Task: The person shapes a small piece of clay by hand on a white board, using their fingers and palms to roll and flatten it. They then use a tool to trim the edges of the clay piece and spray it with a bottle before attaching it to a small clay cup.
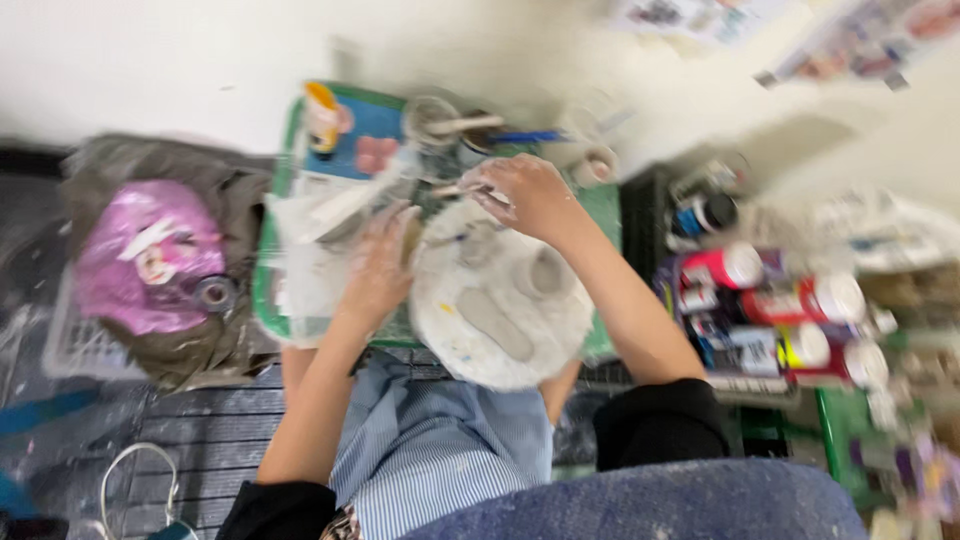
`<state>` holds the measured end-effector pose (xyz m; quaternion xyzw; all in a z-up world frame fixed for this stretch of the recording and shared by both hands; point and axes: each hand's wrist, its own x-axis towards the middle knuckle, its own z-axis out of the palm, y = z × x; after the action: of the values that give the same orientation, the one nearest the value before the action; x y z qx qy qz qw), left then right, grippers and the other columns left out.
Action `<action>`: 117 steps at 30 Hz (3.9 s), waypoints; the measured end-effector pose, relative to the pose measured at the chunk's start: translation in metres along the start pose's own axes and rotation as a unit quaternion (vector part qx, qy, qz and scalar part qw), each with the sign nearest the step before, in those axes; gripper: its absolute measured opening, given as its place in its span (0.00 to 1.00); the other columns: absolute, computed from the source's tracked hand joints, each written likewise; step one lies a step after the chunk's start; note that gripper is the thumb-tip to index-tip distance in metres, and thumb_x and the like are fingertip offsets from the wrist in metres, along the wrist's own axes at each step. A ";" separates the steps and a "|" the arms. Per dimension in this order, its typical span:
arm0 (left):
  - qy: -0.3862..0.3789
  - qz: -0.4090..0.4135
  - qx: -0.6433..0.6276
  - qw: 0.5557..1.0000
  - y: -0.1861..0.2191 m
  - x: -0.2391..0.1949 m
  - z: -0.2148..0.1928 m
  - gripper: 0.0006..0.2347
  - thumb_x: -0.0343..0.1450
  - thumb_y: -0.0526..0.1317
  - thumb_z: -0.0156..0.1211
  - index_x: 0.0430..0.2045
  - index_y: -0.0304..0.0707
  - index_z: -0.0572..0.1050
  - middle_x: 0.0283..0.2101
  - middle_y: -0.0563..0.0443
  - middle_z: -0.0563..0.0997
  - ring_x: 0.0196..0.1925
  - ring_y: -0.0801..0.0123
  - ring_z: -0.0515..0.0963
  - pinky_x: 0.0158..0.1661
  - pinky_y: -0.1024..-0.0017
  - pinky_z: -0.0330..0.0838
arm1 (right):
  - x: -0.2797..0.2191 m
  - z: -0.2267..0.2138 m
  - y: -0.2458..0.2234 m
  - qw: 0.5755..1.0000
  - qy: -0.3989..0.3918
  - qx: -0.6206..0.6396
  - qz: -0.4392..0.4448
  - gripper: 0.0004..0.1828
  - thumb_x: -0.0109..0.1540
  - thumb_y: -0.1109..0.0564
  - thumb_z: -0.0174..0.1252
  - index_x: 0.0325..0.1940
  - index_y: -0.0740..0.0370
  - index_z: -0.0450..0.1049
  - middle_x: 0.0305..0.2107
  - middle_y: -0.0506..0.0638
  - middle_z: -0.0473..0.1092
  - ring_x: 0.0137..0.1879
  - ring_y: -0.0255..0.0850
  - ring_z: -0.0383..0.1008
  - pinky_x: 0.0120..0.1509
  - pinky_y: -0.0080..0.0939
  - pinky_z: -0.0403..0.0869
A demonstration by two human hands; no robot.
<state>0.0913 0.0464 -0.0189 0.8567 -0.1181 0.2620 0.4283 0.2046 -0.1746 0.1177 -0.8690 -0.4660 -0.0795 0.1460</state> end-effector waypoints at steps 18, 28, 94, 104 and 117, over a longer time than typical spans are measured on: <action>-0.180 0.062 0.134 0.973 0.082 -0.058 0.026 0.24 0.66 0.49 0.69 0.53 0.35 0.74 0.51 0.40 0.76 0.56 0.46 0.72 0.57 0.49 0.64 | -0.337 0.157 -0.116 0.642 0.360 0.558 0.384 0.09 0.66 0.63 0.61 0.49 0.64 0.70 0.40 0.50 0.75 0.45 0.35 0.76 0.49 0.35 0.76; -0.182 -0.037 -0.165 0.969 0.129 -0.042 0.016 0.22 0.66 0.30 0.70 0.54 0.33 0.70 0.38 0.44 0.78 0.37 0.63 0.83 0.38 0.69 0.79 | -0.326 0.146 -0.108 0.680 0.338 0.511 0.402 0.12 0.66 0.64 0.60 0.52 0.68 0.71 0.45 0.55 0.76 0.53 0.38 0.77 0.62 0.39 0.76; -0.199 0.057 0.083 0.975 0.079 -0.050 0.035 0.23 0.66 0.50 0.64 0.53 0.37 0.73 0.60 0.47 0.74 0.62 0.51 0.72 0.60 0.50 0.65 | -0.259 0.148 -0.102 0.724 0.439 0.357 0.394 0.14 0.68 0.67 0.55 0.57 0.73 0.73 0.51 0.54 0.74 0.51 0.34 0.74 0.59 0.33 0.73; -0.133 0.096 0.108 0.980 0.046 -0.017 0.027 0.20 0.68 0.46 0.65 0.52 0.37 0.76 0.48 0.45 0.81 0.51 0.53 0.78 0.51 0.55 0.67 | -0.249 0.110 -0.119 0.832 0.290 0.304 0.362 0.13 0.64 0.67 0.58 0.53 0.66 0.76 0.48 0.52 0.76 0.52 0.40 0.76 0.60 0.38 0.74; -0.118 0.101 0.069 0.985 0.048 -0.084 -0.007 0.16 0.70 0.41 0.67 0.52 0.44 0.76 0.58 0.54 0.79 0.64 0.64 0.76 0.64 0.52 0.58 | -0.212 0.115 -0.154 0.958 0.156 -0.004 0.240 0.24 0.64 0.55 0.65 0.64 0.55 0.72 0.65 0.50 0.68 0.72 0.52 0.68 0.77 0.52 0.66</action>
<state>-0.0019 0.0209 -0.0300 0.8929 -0.2351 0.2084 0.3224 -0.0400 -0.2229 -0.0216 -0.9326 -0.2151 -0.1791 0.2279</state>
